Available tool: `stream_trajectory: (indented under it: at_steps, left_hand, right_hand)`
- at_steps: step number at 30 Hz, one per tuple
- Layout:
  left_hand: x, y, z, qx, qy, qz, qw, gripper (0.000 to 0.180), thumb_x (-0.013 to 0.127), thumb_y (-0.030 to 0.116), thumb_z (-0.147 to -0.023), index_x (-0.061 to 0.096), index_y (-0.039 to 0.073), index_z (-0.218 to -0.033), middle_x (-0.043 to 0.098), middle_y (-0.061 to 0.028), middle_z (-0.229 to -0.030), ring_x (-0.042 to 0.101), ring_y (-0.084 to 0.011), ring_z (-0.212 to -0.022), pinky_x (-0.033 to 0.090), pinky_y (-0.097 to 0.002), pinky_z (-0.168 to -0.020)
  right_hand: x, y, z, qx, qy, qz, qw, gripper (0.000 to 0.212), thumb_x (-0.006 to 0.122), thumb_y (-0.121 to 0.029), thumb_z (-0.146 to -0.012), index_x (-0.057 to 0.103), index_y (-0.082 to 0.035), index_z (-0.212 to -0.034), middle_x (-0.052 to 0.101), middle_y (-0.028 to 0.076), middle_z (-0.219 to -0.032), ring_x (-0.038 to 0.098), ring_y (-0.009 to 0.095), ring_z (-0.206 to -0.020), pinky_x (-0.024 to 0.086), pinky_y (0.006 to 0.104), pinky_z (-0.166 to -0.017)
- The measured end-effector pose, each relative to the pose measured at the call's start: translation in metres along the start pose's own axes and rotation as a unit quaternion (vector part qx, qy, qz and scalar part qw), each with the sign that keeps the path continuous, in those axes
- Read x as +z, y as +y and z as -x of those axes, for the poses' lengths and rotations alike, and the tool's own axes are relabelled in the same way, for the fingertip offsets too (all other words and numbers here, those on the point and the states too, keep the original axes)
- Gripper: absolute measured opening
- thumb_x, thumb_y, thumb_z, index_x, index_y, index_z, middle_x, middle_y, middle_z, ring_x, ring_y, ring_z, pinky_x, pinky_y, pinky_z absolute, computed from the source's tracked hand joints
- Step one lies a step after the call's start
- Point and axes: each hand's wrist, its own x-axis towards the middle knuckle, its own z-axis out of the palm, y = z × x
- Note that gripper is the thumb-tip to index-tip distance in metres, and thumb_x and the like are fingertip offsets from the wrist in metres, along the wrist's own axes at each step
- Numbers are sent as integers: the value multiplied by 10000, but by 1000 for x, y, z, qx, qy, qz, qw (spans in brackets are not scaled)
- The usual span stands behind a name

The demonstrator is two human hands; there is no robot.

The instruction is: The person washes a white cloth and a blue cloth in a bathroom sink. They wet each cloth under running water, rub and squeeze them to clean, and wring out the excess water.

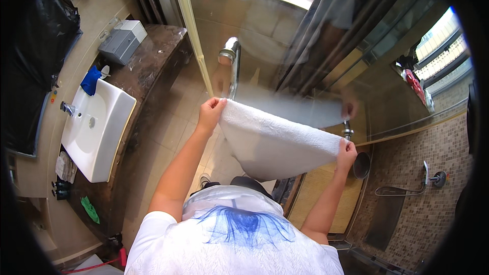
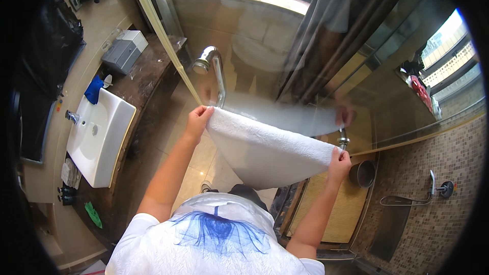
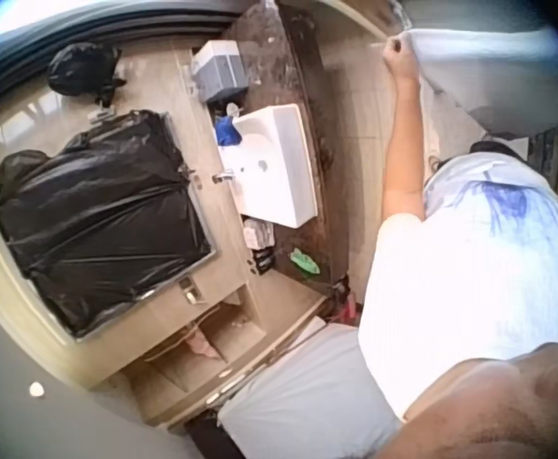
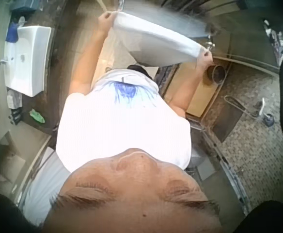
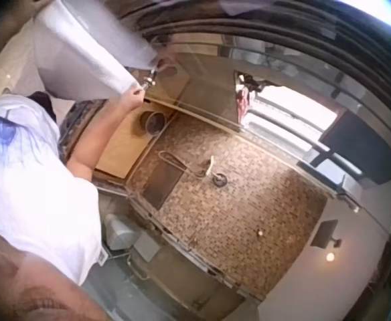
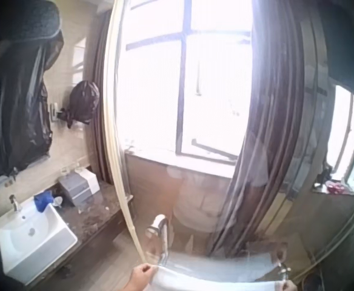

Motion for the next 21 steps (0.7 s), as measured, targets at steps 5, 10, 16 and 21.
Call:
stream_trajectory:
  at_steps: [5,10,16,21]
  left_hand:
    - [8,-14,11,-2,22,15,1000,173,634,234,-827,566,76,-839,541,35,-758,471,-51,-688,381,-199,-632]
    - [-7,-38,16,-40,-54,72,995,227,576,302,-866,577,84,-929,565,34,-849,504,-65,-783,401,-213,-730]
    - [-14,-48,29,-27,-83,49,995,216,547,264,-889,583,53,-913,561,33,-827,483,-51,-801,376,-203,-741]
    - [-10,-25,33,18,-57,85,995,170,568,225,-875,591,57,-860,566,31,-803,493,-57,-789,380,-210,-745]
  right_hand:
    - [10,7,18,-87,111,144,980,214,643,-164,-799,518,-25,-905,505,26,-614,466,114,-554,402,255,-530]
    - [20,17,32,-77,160,8,984,321,591,-116,-823,418,-28,-1078,517,36,-706,507,124,-617,429,256,-567]
    - [38,48,49,-36,153,-109,982,356,471,10,-806,352,-34,-1138,522,73,-851,523,159,-770,437,264,-733]
    - [27,59,47,24,120,-175,977,362,457,31,-814,334,-55,-1143,539,95,-947,505,147,-847,406,277,-790]
